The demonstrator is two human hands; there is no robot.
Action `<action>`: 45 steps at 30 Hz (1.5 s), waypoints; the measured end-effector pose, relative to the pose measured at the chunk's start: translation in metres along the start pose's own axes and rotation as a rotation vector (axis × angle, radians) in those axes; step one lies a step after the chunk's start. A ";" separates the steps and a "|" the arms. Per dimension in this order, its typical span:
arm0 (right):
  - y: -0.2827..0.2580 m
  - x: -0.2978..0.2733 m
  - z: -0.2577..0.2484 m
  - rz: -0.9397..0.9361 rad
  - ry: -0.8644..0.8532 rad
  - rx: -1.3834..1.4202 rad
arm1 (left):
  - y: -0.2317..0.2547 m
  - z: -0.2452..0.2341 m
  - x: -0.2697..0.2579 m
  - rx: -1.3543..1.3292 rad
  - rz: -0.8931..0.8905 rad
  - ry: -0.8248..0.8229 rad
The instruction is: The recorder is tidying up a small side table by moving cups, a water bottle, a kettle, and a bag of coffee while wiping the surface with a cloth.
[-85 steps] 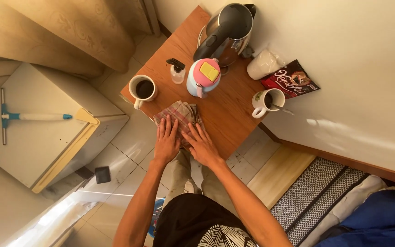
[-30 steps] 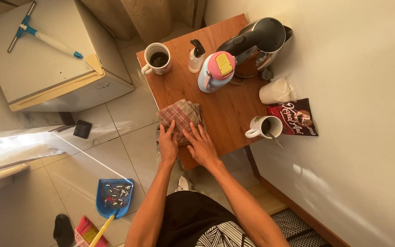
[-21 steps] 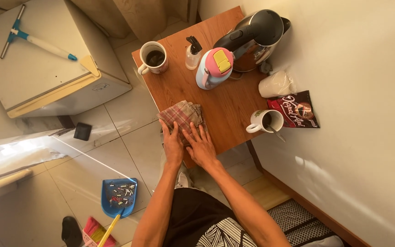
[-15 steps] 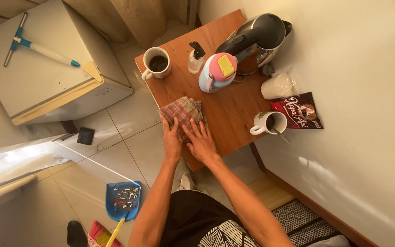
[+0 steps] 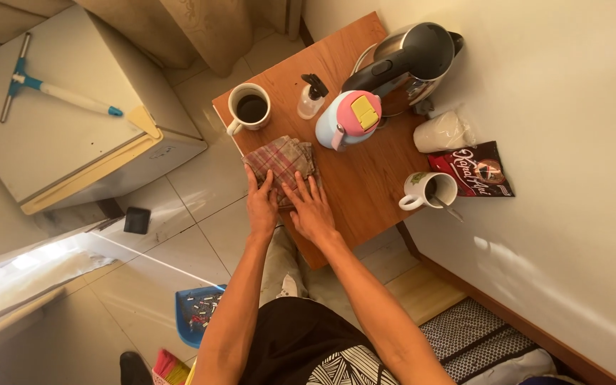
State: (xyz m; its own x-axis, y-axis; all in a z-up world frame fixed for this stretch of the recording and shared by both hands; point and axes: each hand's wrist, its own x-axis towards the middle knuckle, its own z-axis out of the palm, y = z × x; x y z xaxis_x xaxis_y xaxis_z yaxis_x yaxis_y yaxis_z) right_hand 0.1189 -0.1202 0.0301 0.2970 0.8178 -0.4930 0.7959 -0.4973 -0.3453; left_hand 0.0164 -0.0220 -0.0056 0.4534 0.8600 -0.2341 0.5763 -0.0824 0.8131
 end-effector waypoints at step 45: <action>-0.015 0.009 0.008 0.086 0.001 0.028 | 0.021 -0.030 0.008 0.263 -0.005 -0.146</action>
State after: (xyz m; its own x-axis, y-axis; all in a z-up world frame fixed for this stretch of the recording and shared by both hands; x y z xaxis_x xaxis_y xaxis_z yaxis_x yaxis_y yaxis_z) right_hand 0.1051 -0.1078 0.0246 0.3645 0.7720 -0.5207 0.7522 -0.5737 -0.3241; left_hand 0.0123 -0.0018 0.0258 0.5320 0.7810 -0.3272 0.7266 -0.2227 0.6499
